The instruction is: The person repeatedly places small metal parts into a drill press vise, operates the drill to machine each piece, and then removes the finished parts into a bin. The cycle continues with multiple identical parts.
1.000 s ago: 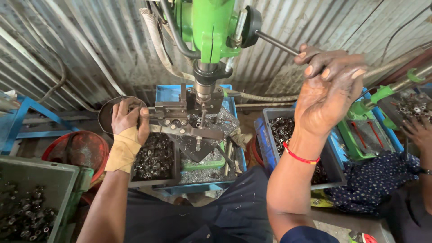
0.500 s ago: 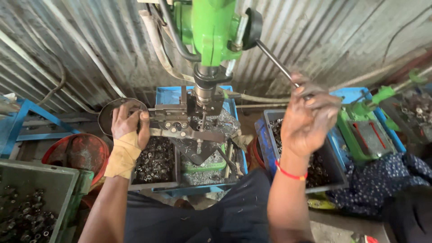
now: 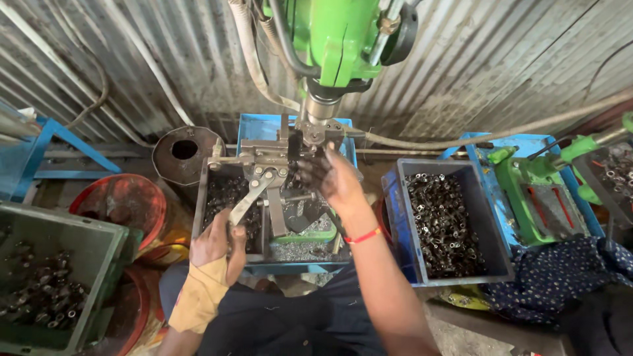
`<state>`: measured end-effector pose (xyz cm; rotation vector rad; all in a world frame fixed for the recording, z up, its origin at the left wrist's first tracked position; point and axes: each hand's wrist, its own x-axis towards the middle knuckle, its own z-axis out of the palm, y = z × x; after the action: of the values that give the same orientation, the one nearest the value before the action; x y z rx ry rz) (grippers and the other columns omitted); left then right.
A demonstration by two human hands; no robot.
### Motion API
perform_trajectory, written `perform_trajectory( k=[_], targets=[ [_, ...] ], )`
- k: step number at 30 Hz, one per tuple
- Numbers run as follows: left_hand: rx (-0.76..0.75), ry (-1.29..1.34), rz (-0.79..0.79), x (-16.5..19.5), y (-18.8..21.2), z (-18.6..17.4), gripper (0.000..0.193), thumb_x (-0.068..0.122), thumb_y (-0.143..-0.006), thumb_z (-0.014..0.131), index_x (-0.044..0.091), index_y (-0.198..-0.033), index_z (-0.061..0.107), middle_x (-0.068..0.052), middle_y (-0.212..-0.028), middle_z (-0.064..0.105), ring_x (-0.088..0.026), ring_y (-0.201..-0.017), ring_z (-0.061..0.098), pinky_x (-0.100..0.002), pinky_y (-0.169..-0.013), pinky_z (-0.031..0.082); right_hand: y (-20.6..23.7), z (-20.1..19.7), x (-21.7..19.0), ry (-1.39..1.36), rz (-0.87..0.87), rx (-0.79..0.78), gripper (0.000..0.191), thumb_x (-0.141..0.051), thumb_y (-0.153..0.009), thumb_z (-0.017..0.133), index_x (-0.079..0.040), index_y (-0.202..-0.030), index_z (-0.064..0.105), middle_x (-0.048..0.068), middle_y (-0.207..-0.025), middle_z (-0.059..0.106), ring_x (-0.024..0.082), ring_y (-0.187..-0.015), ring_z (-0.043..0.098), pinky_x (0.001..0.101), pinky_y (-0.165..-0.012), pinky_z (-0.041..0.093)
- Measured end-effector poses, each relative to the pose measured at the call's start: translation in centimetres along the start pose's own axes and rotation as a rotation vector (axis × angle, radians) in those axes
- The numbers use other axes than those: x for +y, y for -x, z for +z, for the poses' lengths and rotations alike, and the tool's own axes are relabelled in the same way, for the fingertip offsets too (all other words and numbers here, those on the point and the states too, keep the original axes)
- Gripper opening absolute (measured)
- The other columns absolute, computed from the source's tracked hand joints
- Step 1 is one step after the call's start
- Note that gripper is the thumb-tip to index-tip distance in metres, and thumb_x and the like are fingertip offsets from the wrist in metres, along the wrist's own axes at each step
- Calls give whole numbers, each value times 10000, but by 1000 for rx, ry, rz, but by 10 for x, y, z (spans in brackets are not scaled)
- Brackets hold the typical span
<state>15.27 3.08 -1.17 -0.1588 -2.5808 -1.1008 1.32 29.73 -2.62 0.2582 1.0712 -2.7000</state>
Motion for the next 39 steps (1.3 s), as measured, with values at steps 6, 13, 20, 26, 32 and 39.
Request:
perform_trajectory(
  k=[6, 13, 20, 26, 32, 39],
  targets=[
    [5, 11, 17, -1, -6, -4, 369, 242, -950, 604, 50, -1265, 585, -237, -942, 718, -462, -830, 689, -531, -699, 540, 27, -17, -3, 428, -285, 199, 347, -215, -912, 771, -4, -1175, 691, 96, -1085, 746, 179, -970, 710, 354, -886, 573],
    [-3, -33, -3, -5, -7, 0, 329, 265, -947, 617, 76, -1216, 600, -201, -883, 710, -443, -788, 694, -533, -680, 542, 93, -16, 25, 1050, 108, -308, 255, -209, -907, 780, -18, -1061, 711, 42, -877, 762, 119, -771, 687, 277, -659, 548],
    [-6, -28, 0, -3, -8, 0, 325, 269, -962, 602, 76, -1224, 596, -202, -882, 714, -445, -782, 689, -542, -666, 529, 65, -9, 16, 1740, -911, 241, 303, -89, -845, 766, -42, -1139, 710, 158, -1065, 717, 394, -1007, 632, 515, -806, 491],
    [-7, -13, 5, -4, -8, 0, 341, 274, -962, 597, 68, -1234, 586, -220, -888, 707, -462, -782, 681, -540, -656, 527, 27, -16, -9, 1876, -856, 161, 293, -109, -788, 788, -32, -1056, 696, 175, -1046, 677, 436, -995, 582, 552, -833, 473],
    [12, -12, 0, -4, -11, 0, 346, 287, -955, 599, 57, -1213, 597, -223, -874, 702, -463, -771, 680, -546, -665, 526, 36, -24, -4, 879, -501, 208, 183, -76, -976, 692, -10, -1146, 710, 187, -1129, 741, 327, -1043, 722, 373, -928, 524],
    [4, -7, -2, -5, -12, 0, 312, 276, -951, 597, 52, -1168, 610, -204, -879, 713, -450, -723, 682, -538, -625, 524, -11, -15, 28, -132, -151, -15, 151, -24, -952, 683, 24, -1092, 653, 170, -1159, 727, 315, -1106, 722, 394, -1020, 590]
  ],
)
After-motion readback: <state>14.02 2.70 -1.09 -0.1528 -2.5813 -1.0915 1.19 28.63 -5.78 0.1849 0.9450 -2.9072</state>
